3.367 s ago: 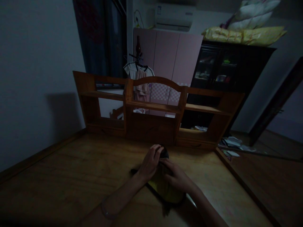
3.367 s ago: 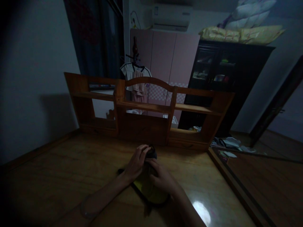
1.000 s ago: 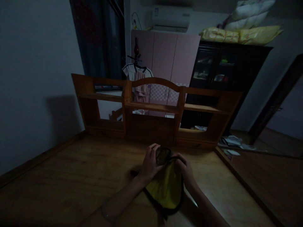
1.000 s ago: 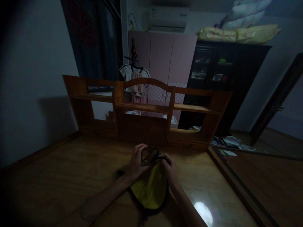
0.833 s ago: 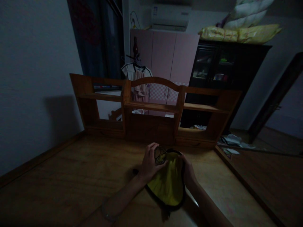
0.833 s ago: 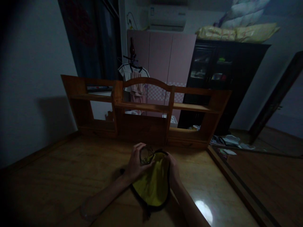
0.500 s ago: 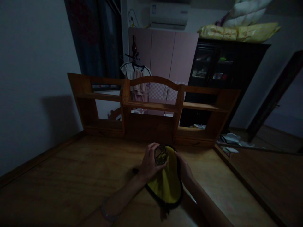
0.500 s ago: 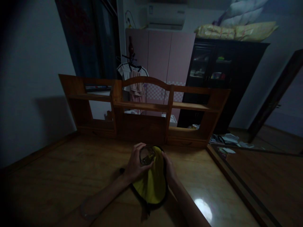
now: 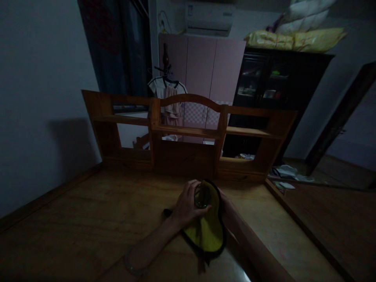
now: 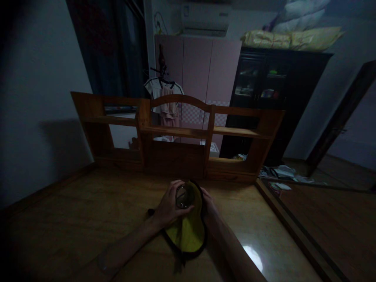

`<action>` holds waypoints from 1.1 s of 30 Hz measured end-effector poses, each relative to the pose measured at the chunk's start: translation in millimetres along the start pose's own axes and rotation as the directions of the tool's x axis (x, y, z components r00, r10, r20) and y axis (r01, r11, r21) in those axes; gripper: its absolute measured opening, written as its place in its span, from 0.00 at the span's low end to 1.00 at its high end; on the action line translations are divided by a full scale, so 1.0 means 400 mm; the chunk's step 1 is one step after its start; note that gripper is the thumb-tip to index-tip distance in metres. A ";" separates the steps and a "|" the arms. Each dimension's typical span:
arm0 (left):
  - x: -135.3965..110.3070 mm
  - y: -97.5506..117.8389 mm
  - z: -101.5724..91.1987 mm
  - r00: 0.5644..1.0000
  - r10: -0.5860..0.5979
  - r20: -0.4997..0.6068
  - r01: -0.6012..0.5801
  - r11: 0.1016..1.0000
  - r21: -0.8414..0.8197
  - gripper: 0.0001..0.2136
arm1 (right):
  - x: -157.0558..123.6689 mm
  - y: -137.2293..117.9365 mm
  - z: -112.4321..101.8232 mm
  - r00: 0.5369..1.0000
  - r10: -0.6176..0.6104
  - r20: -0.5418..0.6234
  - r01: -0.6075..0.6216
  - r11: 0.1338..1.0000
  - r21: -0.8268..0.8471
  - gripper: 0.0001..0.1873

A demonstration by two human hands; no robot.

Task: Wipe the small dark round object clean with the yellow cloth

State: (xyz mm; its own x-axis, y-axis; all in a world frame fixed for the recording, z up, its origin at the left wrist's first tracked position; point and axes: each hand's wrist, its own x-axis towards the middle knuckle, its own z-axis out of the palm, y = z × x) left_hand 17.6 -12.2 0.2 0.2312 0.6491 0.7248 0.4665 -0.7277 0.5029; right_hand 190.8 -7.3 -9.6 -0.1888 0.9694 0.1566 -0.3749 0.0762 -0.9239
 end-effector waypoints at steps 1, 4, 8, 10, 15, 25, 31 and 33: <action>0.000 0.000 0.000 1.000 -0.006 -0.004 0.006 1.000 0.001 0.36 | -0.002 0.002 0.002 1.000 0.001 -0.009 -0.001 1.000 0.027 0.22; -0.001 0.000 -0.001 1.000 -0.023 -0.020 0.023 1.000 0.009 0.36 | -0.007 0.006 0.011 0.999 0.038 -0.016 -0.037 0.997 0.075 0.22; -0.002 -0.002 -0.002 0.998 -0.039 -0.045 0.039 0.999 0.006 0.36 | -0.012 -0.002 0.024 0.999 0.052 0.007 -0.052 0.995 0.080 0.22; -0.003 -0.005 -0.004 0.999 -0.035 -0.039 0.036 0.999 0.012 0.36 | -0.014 -0.008 0.028 0.999 0.045 0.016 -0.046 0.998 0.041 0.23; -0.007 -0.019 0.000 0.995 0.058 0.084 -0.065 0.995 0.075 0.40 | -0.013 -0.003 0.023 0.998 -0.053 -0.018 0.049 0.979 -0.197 0.24; -0.014 -0.024 0.010 0.957 0.192 0.218 -0.230 0.960 0.162 0.38 | -0.030 0.000 0.030 0.969 -0.243 0.035 0.217 0.781 -0.586 0.17; -0.015 -0.028 0.011 0.958 0.187 0.218 -0.228 0.957 0.181 0.39 | -0.037 0.006 0.023 0.954 -0.292 0.067 0.254 0.671 -0.697 0.17; -0.016 -0.029 0.011 0.958 0.187 0.219 -0.229 0.956 0.184 0.39 | -0.037 0.009 0.018 0.947 -0.310 0.080 0.265 0.618 -0.740 0.17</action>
State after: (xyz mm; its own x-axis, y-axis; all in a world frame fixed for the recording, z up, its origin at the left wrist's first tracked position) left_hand 14.6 -7.1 -12.2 0.4958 0.5341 0.6848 0.5505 -0.8032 0.2279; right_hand 185.8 -23.1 -12.7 -0.1351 0.8762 0.4626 0.3901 0.4762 -0.7881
